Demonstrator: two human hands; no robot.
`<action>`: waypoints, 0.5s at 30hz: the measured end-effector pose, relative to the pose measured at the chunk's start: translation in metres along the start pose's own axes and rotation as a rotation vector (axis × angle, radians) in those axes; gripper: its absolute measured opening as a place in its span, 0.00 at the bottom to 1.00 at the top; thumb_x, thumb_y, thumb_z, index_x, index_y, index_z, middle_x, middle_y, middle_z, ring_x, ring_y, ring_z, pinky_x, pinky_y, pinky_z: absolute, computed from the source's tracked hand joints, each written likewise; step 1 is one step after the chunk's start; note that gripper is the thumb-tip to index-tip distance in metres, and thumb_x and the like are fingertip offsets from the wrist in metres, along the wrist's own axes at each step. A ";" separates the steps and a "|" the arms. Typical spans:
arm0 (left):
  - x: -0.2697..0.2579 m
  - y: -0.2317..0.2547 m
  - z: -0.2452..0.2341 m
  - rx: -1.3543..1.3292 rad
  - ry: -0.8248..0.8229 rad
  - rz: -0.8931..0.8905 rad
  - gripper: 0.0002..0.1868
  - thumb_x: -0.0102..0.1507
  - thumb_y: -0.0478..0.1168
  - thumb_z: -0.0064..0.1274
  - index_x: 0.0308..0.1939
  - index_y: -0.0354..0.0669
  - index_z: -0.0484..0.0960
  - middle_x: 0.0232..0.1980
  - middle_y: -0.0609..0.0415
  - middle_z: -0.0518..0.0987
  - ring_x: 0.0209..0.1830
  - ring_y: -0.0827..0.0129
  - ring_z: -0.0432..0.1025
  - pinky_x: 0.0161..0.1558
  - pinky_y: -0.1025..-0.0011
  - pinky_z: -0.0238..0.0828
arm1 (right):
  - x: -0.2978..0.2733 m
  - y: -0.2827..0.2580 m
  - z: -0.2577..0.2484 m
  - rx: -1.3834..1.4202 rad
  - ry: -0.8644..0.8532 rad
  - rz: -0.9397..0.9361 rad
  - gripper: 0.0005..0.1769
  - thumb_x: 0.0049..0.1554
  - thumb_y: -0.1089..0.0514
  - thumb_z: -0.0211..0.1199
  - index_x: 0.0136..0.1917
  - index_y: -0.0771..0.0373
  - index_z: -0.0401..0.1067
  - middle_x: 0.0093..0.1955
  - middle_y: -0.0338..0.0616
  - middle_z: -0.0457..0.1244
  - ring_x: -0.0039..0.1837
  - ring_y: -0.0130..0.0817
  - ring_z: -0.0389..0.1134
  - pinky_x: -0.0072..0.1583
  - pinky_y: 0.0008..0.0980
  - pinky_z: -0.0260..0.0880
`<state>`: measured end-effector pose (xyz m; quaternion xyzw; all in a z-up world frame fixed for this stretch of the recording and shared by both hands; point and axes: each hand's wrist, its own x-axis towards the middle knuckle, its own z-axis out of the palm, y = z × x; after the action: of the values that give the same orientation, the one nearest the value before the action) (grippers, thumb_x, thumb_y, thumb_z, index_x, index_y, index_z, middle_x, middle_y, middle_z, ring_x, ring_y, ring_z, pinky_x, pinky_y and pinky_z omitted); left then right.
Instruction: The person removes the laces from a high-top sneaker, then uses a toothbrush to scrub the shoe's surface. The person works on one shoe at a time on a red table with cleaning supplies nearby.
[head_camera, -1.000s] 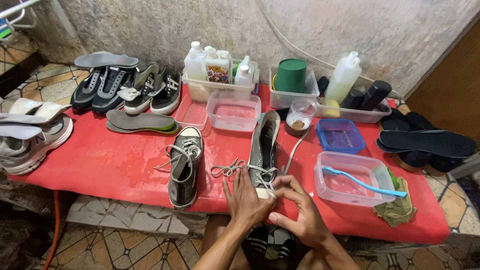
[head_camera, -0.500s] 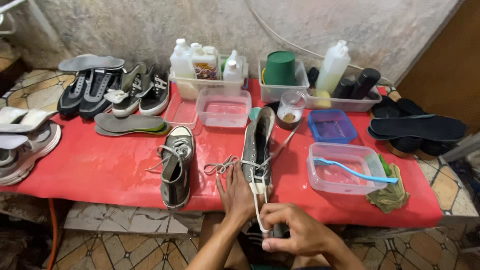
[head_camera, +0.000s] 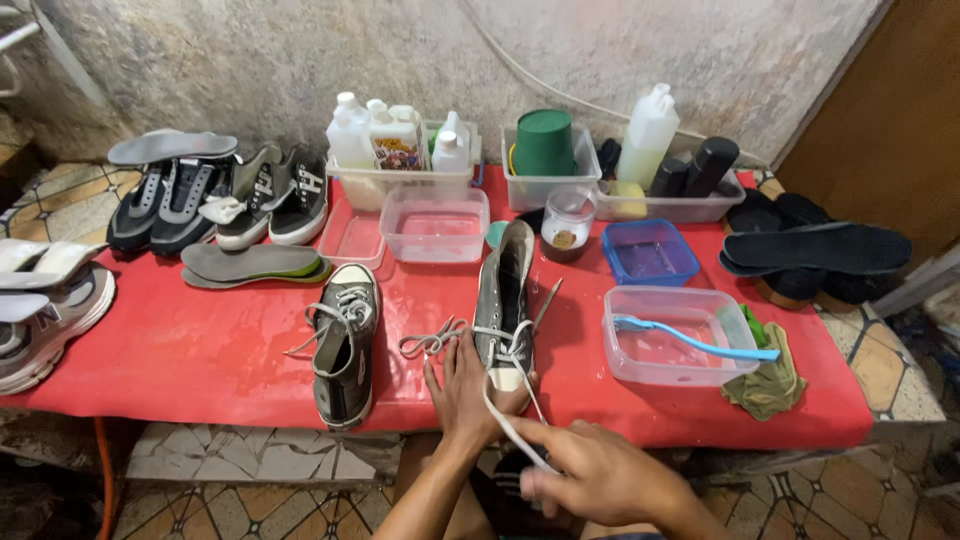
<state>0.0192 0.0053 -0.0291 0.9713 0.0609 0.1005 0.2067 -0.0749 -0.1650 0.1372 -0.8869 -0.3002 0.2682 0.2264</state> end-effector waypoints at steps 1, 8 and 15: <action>-0.003 0.011 -0.024 -0.103 -0.082 -0.048 0.65 0.50 0.75 0.56 0.79 0.45 0.48 0.81 0.55 0.57 0.83 0.67 0.45 0.76 0.41 0.27 | -0.002 -0.001 -0.001 0.102 0.007 -0.051 0.27 0.56 0.50 0.57 0.70 0.41 0.68 0.37 0.34 0.71 0.38 0.35 0.71 0.44 0.34 0.70; -0.007 0.010 -0.026 -0.147 -0.118 -0.011 0.71 0.49 0.83 0.50 0.79 0.38 0.46 0.80 0.49 0.58 0.83 0.61 0.44 0.76 0.40 0.21 | -0.020 -0.021 -0.020 0.257 -0.202 -0.695 0.09 0.61 0.64 0.53 0.38 0.67 0.64 0.66 0.56 0.67 0.58 0.47 0.73 0.54 0.38 0.67; -0.007 0.012 -0.025 -0.100 -0.100 -0.036 0.72 0.44 0.81 0.59 0.79 0.42 0.48 0.81 0.55 0.56 0.83 0.66 0.45 0.76 0.41 0.24 | -0.029 -0.025 -0.014 0.027 -0.050 -0.177 0.25 0.65 0.44 0.49 0.74 0.43 0.66 0.39 0.47 0.66 0.44 0.46 0.69 0.50 0.41 0.63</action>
<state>0.0076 0.0032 -0.0030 0.9623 0.0630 0.0511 0.2597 -0.0958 -0.1695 0.1720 -0.8468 -0.3795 0.2731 0.2536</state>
